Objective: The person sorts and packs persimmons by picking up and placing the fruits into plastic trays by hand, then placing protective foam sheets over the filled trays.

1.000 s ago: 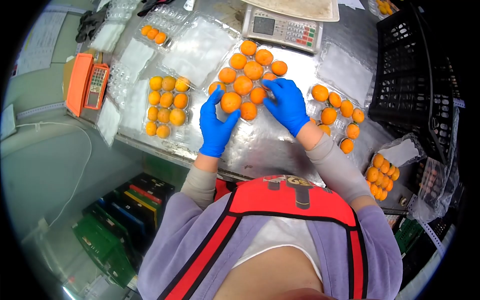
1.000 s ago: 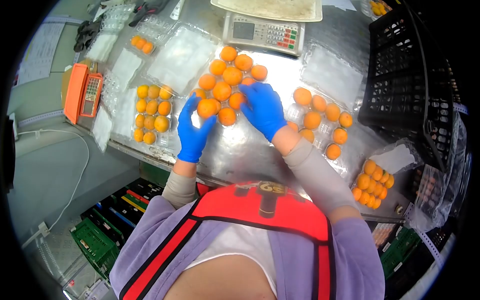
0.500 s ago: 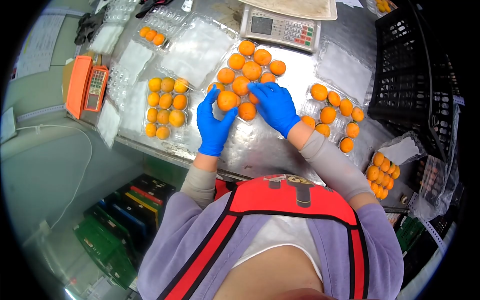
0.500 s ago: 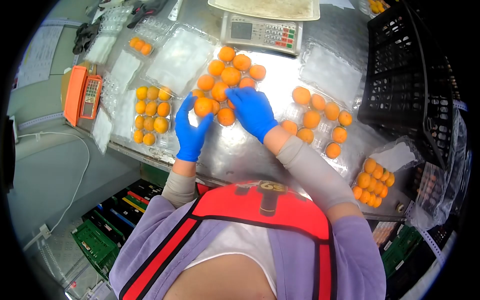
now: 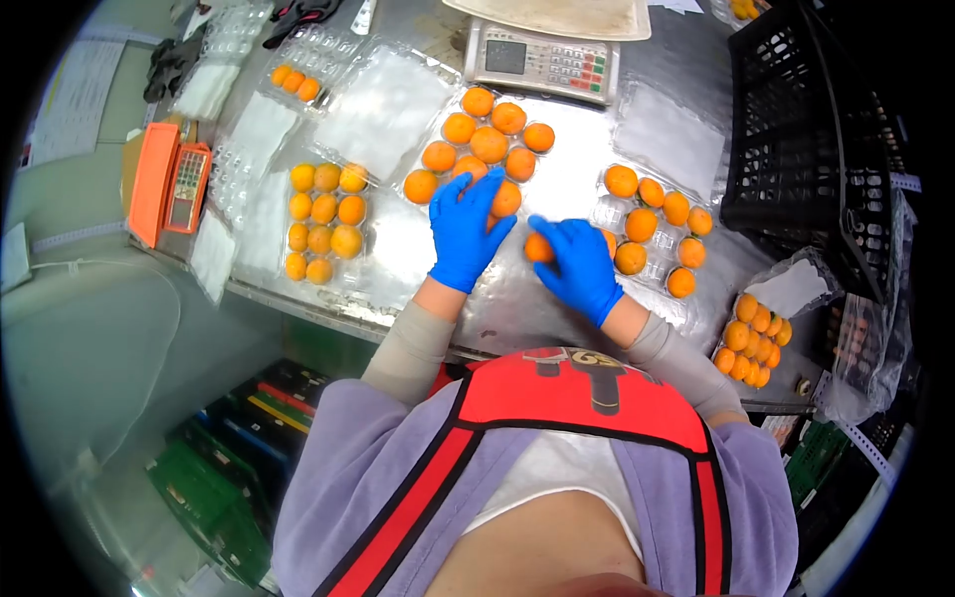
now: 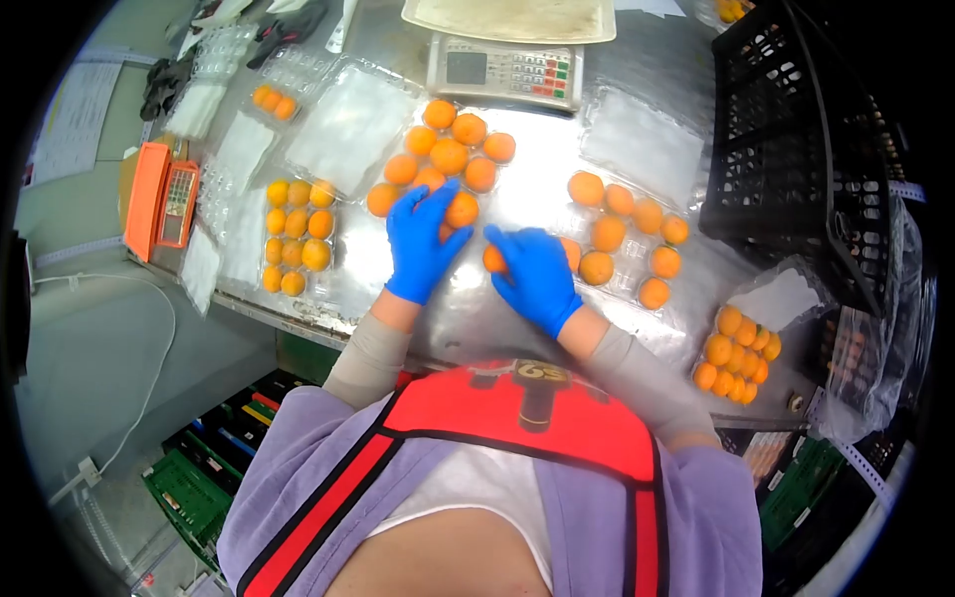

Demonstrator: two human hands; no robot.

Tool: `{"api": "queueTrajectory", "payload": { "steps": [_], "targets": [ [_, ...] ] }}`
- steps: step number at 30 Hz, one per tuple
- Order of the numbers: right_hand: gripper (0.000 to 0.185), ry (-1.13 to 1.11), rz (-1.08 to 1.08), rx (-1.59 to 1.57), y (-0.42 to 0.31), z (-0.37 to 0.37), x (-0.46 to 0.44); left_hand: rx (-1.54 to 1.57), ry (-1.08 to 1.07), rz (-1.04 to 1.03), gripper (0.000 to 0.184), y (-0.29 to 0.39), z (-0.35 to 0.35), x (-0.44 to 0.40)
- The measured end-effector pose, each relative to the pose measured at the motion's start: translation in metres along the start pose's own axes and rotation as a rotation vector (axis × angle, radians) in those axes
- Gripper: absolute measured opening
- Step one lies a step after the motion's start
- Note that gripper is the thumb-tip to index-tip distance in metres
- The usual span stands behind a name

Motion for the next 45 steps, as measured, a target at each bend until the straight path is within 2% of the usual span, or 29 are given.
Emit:
{"api": "queueTrajectory", "payload": {
  "steps": [2,13,15,16,18,20,21,22,23,24,25,26,27,28,30,31,32,34,35,37,38,40,43,45],
  "targets": [
    [0.057,-0.087,-0.025,0.078,-0.003,-0.012,0.011,-0.027,-0.035,-0.003,0.061,-0.002,-0.01,0.0],
    [0.056,-0.084,-0.016,0.144,0.002,-0.013,0.014,-0.178,-0.02,-0.007,0.06,-0.005,-0.013,0.002],
    [0.055,-0.09,-0.022,0.144,0.003,-0.016,0.015,0.042,0.046,0.079,0.062,-0.016,0.0,0.003],
    [0.056,-0.077,-0.019,0.141,0.004,-0.016,0.015,0.04,0.044,0.079,0.062,-0.02,0.004,0.004],
    [0.056,-0.062,-0.016,0.137,0.006,-0.014,0.014,0.183,0.185,0.135,0.063,-0.035,0.026,0.009],
    [0.051,-0.039,-0.088,-0.026,0.012,-0.01,0.011,0.315,0.33,0.311,0.066,-0.057,0.045,0.023],
    [0.051,-0.041,-0.087,-0.028,0.014,-0.011,0.008,0.38,0.374,0.468,0.067,-0.072,0.05,0.035],
    [0.048,0.013,-0.19,-0.168,0.023,-0.01,0.005,0.445,0.416,0.625,0.068,-0.085,0.053,0.045],
    [0.046,0.067,-0.293,-0.307,0.033,-0.011,0.002,0.444,0.417,0.625,0.068,-0.088,0.055,0.045],
    [0.046,0.066,-0.291,-0.308,0.038,-0.017,-0.003,0.597,0.479,0.754,0.067,-0.097,0.055,0.051],
    [0.045,0.095,-0.562,-0.705,0.06,-0.033,-0.003,0.751,0.542,0.882,0.067,-0.106,0.053,0.058],
    [0.043,0.121,-0.831,-1.102,0.073,-0.052,-0.001,0.75,0.547,0.882,0.067,-0.111,0.054,0.058],
    [0.037,0.091,-0.993,-1.202,0.076,-0.056,-0.004,0.916,0.513,0.992,0.067,-0.121,0.04,0.061],
    [0.037,0.089,-0.99,-1.199,0.084,-0.061,-0.011,1.085,0.474,1.1,0.067,-0.127,0.024,0.062],
    [0.032,0.051,-1.143,-1.406,0.095,-0.084,-0.016,1.018,0.477,1.098,0.062,-0.133,0.018,0.056],
    [0.021,0.067,-1.17,-1.414,0.095,-0.085,-0.02,0.948,0.475,1.098,0.058,-0.136,0.017,0.054],
    [0.021,0.069,-1.168,-1.416,0.102,-0.089,-0.023,0.948,0.475,1.095,0.058,-0.143,0.017,0.052],
    [0.016,-0.05,-1.055,-1.264,0.108,-0.092,-0.03,1.062,0.392,1.217,0.04,-0.156,0.007,0.055],
    [0.016,-0.049,-1.055,-1.263,0.111,-0.094,-0.027,1.063,0.391,1.217,0.04,-0.159,0.004,0.054],
    [0.013,0.053,-1.046,-1.166,0.108,-0.078,-0.027,1.077,0.26,1.34,0.021,-0.156,-0.01,0.057],
    [0.013,0.055,-1.045,-1.166,0.106,-0.076,-0.025,1.078,0.259,1.339,0.021,-0.154,-0.009,0.058],
    [0.013,0.134,-0.918,-1.019,0.105,-0.058,-0.026,1.151,0.118,1.33,0.016,-0.134,-0.01,0.053],
    [0.017,0.22,-0.803,-0.964,0.098,-0.041,-0.026,1.157,0.201,1.273,0.014,-0.126,-0.007,0.06],
    [0.016,0.202,-0.785,-0.947,0.089,-0.031,-0.026,1.155,0.258,1.232,0.014,-0.122,0.003,0.065]
  ]
}}
Point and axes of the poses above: each hand's wrist, its own x-axis away from the middle knuckle, its own z-axis out of the back of the hand, y = z × x, the point moved 8 cm from there along -x, towards the middle knuckle, and after that the axes turned 6 degrees about y, right-handed, at the moved point
